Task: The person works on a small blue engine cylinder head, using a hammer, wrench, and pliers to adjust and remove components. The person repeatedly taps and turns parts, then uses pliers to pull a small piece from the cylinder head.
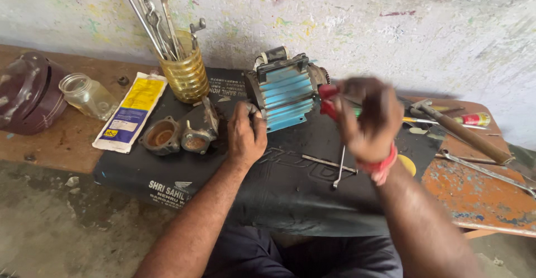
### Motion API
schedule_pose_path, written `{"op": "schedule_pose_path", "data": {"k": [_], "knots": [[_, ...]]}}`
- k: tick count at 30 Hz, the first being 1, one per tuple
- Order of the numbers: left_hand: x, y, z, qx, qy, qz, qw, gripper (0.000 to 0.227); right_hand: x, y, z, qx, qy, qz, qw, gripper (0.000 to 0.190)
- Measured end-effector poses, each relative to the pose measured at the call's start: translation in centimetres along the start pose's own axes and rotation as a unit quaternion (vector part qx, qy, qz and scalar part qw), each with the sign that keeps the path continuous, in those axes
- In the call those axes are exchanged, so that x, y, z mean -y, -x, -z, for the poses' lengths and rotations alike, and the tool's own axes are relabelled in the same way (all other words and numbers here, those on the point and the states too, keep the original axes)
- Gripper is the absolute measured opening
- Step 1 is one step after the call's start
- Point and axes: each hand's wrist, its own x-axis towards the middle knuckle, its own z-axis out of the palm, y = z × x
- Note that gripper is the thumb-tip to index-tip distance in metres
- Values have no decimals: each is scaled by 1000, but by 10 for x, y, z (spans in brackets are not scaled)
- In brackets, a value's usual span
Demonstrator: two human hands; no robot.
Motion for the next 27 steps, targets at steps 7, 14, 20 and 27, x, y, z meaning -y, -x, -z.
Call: {"op": "schedule_pose_path", "data": {"k": [7, 14, 20, 27], "knots": [[3, -5, 1, -2, -31, -27, 999, 9, 17, -92, -3, 81, 50, -193, 977, 21], [4, -4, -1, 0, -8, -10, 1000, 10, 21, 35, -1, -2, 85, 91, 992, 26], [9, -5, -3, -20, -16, -40, 999, 8, -4, -34, -4, 28, -37, -26, 999, 21], [4, -8, -1, -10, -14, -35, 999, 8, 18, -70, 0, 55, -41, -126, 990, 16]]}}
